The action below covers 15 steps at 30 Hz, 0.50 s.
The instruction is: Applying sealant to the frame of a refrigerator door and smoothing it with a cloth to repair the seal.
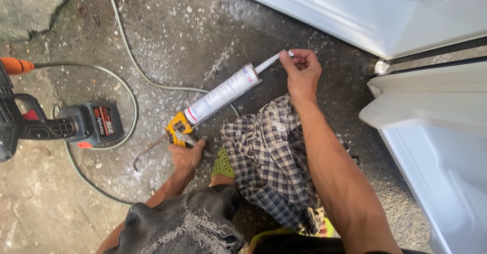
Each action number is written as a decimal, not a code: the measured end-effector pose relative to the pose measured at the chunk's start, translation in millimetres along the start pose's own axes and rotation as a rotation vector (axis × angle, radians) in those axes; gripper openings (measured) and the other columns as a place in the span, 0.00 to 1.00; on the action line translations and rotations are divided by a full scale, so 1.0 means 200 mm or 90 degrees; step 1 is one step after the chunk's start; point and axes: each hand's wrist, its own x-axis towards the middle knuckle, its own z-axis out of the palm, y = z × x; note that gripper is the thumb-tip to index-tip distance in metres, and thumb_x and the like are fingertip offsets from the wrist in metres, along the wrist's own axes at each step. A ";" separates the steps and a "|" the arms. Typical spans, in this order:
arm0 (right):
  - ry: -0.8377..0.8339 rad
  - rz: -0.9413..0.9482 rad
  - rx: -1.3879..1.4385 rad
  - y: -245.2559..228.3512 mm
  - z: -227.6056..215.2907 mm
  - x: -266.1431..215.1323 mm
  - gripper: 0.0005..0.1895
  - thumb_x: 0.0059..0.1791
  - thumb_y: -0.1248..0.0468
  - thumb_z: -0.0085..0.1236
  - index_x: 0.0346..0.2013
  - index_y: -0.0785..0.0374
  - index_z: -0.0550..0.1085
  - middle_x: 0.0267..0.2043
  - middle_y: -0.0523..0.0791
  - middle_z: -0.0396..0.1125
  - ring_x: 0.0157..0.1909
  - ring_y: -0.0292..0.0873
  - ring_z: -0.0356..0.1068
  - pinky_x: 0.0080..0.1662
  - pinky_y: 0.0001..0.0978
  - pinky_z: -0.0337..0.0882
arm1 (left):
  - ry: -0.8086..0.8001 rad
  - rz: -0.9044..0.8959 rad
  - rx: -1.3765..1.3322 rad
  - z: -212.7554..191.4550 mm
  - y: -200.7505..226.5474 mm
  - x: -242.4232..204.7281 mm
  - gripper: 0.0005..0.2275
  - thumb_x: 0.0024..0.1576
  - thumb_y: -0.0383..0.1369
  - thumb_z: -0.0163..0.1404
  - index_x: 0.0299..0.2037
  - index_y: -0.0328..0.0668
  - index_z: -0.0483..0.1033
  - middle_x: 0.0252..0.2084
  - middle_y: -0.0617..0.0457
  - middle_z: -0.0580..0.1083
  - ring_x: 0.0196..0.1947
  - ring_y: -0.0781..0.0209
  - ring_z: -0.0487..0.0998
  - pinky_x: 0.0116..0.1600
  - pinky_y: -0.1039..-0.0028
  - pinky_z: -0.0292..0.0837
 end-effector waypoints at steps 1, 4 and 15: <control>0.004 -0.009 0.001 -0.16 -0.01 -0.03 0.16 0.46 0.56 0.76 0.41 0.57 0.78 0.31 0.38 0.63 0.29 0.29 0.66 0.30 0.19 0.65 | -0.002 0.009 -0.004 -0.07 0.05 -0.08 0.40 0.49 0.52 0.62 0.58 0.33 0.49 0.56 0.22 0.66 0.57 0.28 0.73 0.56 0.47 0.73; -0.238 0.114 0.377 -0.59 -0.05 -0.09 0.17 0.53 0.52 0.61 0.53 0.54 0.73 0.36 0.38 0.67 0.31 0.31 0.64 0.27 0.18 0.61 | -0.093 0.023 -0.069 -0.22 0.12 -0.22 0.43 0.51 0.53 0.60 0.62 0.23 0.51 0.58 0.18 0.65 0.60 0.24 0.70 0.59 0.45 0.69; -0.701 -0.212 0.314 -2.16 -0.41 -0.67 0.29 0.45 0.63 0.67 0.60 0.64 0.73 0.35 0.40 0.66 0.34 0.35 0.61 0.40 0.28 0.67 | -0.071 0.595 0.263 0.02 0.29 0.86 0.36 0.43 0.61 0.54 0.57 0.45 0.74 0.44 0.45 0.82 0.43 0.48 0.84 0.48 0.63 0.79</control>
